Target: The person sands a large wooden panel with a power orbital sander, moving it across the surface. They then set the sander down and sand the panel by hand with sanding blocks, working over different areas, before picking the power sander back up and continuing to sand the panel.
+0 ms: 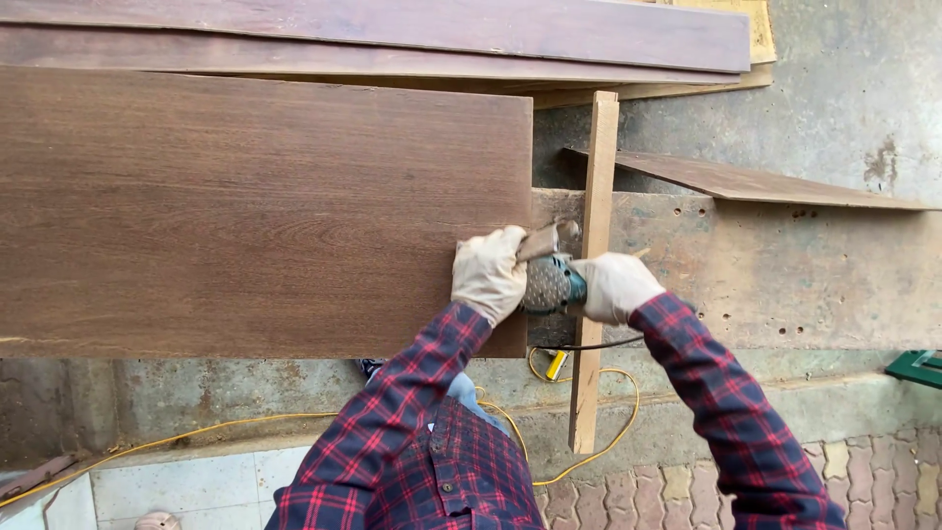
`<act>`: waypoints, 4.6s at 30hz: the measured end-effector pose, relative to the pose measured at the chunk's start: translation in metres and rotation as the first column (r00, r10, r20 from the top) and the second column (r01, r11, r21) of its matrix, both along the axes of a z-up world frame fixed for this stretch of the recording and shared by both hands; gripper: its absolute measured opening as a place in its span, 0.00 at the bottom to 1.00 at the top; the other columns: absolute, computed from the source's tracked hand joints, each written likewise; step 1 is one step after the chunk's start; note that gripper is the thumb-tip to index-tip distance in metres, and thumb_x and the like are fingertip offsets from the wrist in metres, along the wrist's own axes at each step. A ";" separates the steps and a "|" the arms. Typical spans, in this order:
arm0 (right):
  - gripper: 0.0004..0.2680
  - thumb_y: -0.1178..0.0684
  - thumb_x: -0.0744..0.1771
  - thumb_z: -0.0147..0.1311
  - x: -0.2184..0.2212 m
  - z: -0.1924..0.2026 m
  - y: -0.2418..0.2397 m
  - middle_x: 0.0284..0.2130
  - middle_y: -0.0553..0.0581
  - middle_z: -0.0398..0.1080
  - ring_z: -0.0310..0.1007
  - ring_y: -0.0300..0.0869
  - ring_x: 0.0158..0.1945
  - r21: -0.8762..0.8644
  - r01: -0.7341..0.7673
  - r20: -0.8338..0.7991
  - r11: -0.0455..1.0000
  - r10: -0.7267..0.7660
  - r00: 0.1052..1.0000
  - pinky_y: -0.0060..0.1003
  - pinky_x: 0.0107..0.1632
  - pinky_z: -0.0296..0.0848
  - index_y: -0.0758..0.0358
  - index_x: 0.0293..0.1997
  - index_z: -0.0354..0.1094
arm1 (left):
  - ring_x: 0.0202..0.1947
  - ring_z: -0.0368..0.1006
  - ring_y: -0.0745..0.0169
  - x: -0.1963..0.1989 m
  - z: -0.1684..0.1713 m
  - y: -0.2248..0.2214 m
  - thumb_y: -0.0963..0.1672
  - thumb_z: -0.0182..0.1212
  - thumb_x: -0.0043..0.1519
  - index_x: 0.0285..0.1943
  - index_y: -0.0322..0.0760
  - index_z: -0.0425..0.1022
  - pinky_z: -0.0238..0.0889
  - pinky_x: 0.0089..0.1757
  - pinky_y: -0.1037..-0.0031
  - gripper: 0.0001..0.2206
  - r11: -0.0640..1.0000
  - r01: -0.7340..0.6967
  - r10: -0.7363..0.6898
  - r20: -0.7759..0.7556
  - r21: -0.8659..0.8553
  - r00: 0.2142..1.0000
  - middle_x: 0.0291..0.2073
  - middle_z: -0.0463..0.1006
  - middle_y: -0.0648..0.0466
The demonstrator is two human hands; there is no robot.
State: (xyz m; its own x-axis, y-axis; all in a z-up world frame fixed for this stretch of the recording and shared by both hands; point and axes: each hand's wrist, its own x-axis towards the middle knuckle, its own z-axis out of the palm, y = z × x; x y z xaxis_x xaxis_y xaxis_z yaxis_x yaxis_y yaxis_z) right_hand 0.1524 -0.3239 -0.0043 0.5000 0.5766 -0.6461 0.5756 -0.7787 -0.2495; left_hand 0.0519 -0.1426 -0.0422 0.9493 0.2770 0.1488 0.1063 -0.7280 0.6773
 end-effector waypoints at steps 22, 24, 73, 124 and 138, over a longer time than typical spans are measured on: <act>0.09 0.47 0.59 0.65 0.015 0.000 0.024 0.30 0.55 0.79 0.79 0.47 0.34 -0.048 -0.053 -0.005 0.997 0.053 0.999 0.41 0.44 0.78 0.48 0.40 0.74 | 0.27 0.76 0.46 0.003 0.003 0.019 0.41 0.59 0.58 0.39 0.37 0.71 0.69 0.34 0.57 0.04 1.000 0.000 0.001 0.101 -0.010 0.995 0.27 0.78 0.47; 0.11 0.46 0.59 0.66 0.034 0.002 0.033 0.31 0.56 0.79 0.79 0.48 0.34 -0.038 -0.043 0.007 0.998 0.044 0.999 0.42 0.45 0.78 0.47 0.42 0.75 | 0.26 0.77 0.47 0.029 -0.004 0.029 0.41 0.59 0.59 0.40 0.37 0.71 0.70 0.33 0.58 0.04 1.000 0.013 -0.012 0.096 -0.013 0.995 0.27 0.79 0.47; 0.10 0.42 0.59 0.63 0.027 -0.009 0.011 0.30 0.56 0.78 0.79 0.50 0.35 -0.017 -0.054 0.042 0.998 0.055 0.998 0.44 0.44 0.78 0.49 0.38 0.75 | 0.26 0.77 0.47 0.026 0.014 0.016 0.42 0.61 0.58 0.39 0.38 0.73 0.70 0.32 0.58 0.04 0.997 0.055 -0.048 0.122 -0.057 0.991 0.26 0.79 0.47; 0.13 0.52 0.62 0.56 -0.075 0.009 0.107 0.27 0.60 0.77 0.80 0.50 0.31 -0.091 -0.127 -0.073 0.988 0.121 0.990 0.44 0.41 0.78 0.55 0.51 0.71 | 0.25 0.78 0.54 -0.096 0.012 0.101 0.42 0.61 0.59 0.38 0.39 0.74 0.71 0.30 0.64 0.02 0.998 -0.054 0.054 0.029 -0.013 0.998 0.26 0.80 0.51; 0.14 0.45 0.59 0.63 -0.036 0.004 0.027 0.33 0.61 0.79 0.80 0.54 0.39 -0.026 -0.036 -0.022 0.999 0.035 0.999 0.48 0.47 0.77 0.53 0.46 0.74 | 0.28 0.79 0.50 -0.037 0.010 0.030 0.43 0.62 0.56 0.40 0.41 0.77 0.71 0.32 0.61 0.05 0.998 -0.023 0.025 0.045 -0.060 0.999 0.29 0.82 0.48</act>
